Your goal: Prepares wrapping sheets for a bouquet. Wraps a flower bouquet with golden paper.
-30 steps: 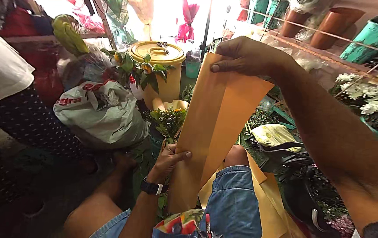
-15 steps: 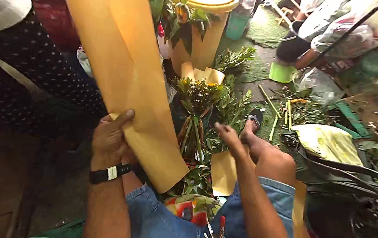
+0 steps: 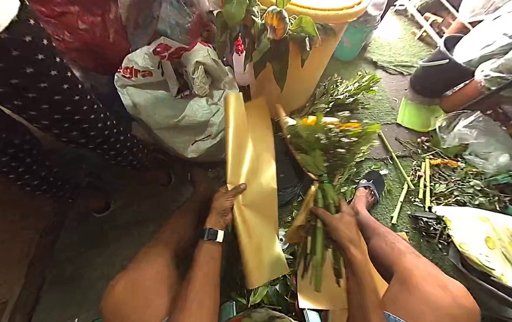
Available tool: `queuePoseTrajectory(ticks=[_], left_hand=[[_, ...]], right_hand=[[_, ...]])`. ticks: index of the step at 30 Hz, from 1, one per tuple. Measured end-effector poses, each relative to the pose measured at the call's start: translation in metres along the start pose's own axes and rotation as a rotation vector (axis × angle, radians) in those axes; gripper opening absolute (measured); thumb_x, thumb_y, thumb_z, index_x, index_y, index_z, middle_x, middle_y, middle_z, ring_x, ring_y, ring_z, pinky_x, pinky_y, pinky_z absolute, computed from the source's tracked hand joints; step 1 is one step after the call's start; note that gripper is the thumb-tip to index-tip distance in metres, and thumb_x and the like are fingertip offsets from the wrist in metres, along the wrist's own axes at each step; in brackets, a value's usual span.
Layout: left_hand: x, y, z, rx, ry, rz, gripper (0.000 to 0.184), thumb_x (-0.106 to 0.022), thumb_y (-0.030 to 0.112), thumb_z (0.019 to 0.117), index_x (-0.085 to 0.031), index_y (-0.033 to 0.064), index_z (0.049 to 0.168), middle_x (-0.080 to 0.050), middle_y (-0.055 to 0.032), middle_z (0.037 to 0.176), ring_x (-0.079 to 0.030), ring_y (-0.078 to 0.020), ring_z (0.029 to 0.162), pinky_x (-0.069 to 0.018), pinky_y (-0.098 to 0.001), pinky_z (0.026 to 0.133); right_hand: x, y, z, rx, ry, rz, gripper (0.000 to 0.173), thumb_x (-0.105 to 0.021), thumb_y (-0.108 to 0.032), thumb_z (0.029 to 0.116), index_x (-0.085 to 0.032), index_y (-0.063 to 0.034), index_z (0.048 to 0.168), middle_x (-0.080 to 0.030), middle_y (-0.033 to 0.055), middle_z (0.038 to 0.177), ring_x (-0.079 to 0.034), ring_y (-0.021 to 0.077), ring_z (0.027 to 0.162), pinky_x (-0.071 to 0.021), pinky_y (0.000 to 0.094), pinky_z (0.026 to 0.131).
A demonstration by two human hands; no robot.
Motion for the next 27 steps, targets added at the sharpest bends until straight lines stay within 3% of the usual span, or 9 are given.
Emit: queuePoseTrajectory(ticks=[3, 6, 11, 17, 19, 23, 27], left_hand=[[-0.024, -0.031, 0.011, 0.081, -0.041, 0.010, 0.039, -0.077, 0.012, 0.0908, -0.061, -0.0055, 0.123, -0.074, -0.0192, 0.101, -0.075, -0.0275, 0.088, -0.0639, -0.0446, 0.080], [-0.040, -0.044, 0.012, 0.119, -0.046, 0.036, 0.044, -0.079, 0.012, 0.0889, -0.060, -0.0056, 0.124, -0.074, -0.0195, 0.101, -0.074, -0.0272, 0.089, -0.0637, -0.0440, 0.080], [-0.040, -0.058, 0.016, 0.121, -0.028, 0.123, 0.046, -0.082, 0.016, 0.0871, -0.062, -0.0040, 0.124, -0.073, -0.0189, 0.105, -0.074, -0.0275, 0.093, -0.0627, -0.0450, 0.083], [-0.033, -0.071, 0.016, 0.039, -0.025, 0.212, 0.039, -0.082, 0.018, 0.0876, -0.067, -0.0036, 0.116, -0.073, -0.0166, 0.104, -0.071, -0.0238, 0.095, -0.0595, -0.0430, 0.088], [-0.035, -0.070, 0.013, 0.002, -0.027, 0.199, 0.035, -0.082, 0.016, 0.0873, -0.068, -0.0044, 0.112, -0.074, -0.0156, 0.102, -0.072, -0.0220, 0.093, -0.0598, -0.0404, 0.086], [-0.039, -0.070, 0.009, -0.018, -0.021, 0.143, 0.033, -0.081, 0.014, 0.0871, -0.069, -0.0040, 0.111, -0.074, -0.0154, 0.100, -0.072, -0.0220, 0.091, -0.0603, -0.0400, 0.084], [-0.045, -0.060, 0.011, -0.066, 0.007, 0.131, 0.028, -0.081, 0.014, 0.0875, -0.070, -0.0038, 0.106, -0.074, -0.0146, 0.096, -0.072, -0.0207, 0.088, -0.0609, -0.0391, 0.082]], right_hand=[[0.048, -0.024, -0.012, 0.100, 0.081, 0.071, 0.079, -0.086, -0.028, 0.0699, -0.054, -0.0057, 0.139, -0.072, 0.0103, 0.105, -0.073, 0.0193, 0.087, -0.0640, 0.0418, 0.074], [0.055, -0.040, -0.031, 0.145, 0.096, 0.101, 0.082, -0.083, -0.032, 0.0693, -0.052, -0.0058, 0.141, -0.072, 0.0072, 0.107, -0.073, 0.0146, 0.088, -0.0640, 0.0359, 0.074], [-0.019, -0.021, -0.044, 0.054, 0.029, 0.064, 0.082, -0.086, -0.030, 0.0728, -0.051, -0.0034, 0.142, -0.070, 0.0124, 0.109, -0.070, 0.0204, 0.092, -0.0613, 0.0446, 0.080], [-0.114, 0.063, -0.016, -0.083, -0.046, -0.146, 0.093, -0.084, -0.049, 0.0737, -0.047, -0.0112, 0.150, -0.070, 0.0181, 0.117, -0.069, 0.0338, 0.106, -0.0548, 0.0609, 0.090], [-0.121, 0.070, -0.013, -0.063, -0.047, -0.180, 0.095, -0.083, -0.050, 0.0746, -0.044, -0.0101, 0.152, -0.069, 0.0181, 0.122, -0.068, 0.0338, 0.110, -0.0537, 0.0608, 0.093], [-0.116, 0.063, -0.021, -0.004, 0.032, -0.192, 0.089, -0.081, -0.052, 0.0751, -0.051, -0.0060, 0.145, -0.069, 0.0173, 0.121, -0.067, 0.0331, 0.111, -0.0525, 0.0598, 0.095], [-0.116, 0.063, -0.028, -0.031, 0.063, -0.187, 0.091, -0.079, -0.054, 0.0756, -0.049, -0.0077, 0.148, -0.071, 0.0173, 0.115, -0.070, 0.0340, 0.104, -0.0548, 0.0607, 0.088]])
Point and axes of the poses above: each hand's wrist, its own z-axis towards the middle knuckle, its own x-axis out of the back of the hand, y = z × x, the point moved 8 cm from there along z, towards the middle knuckle
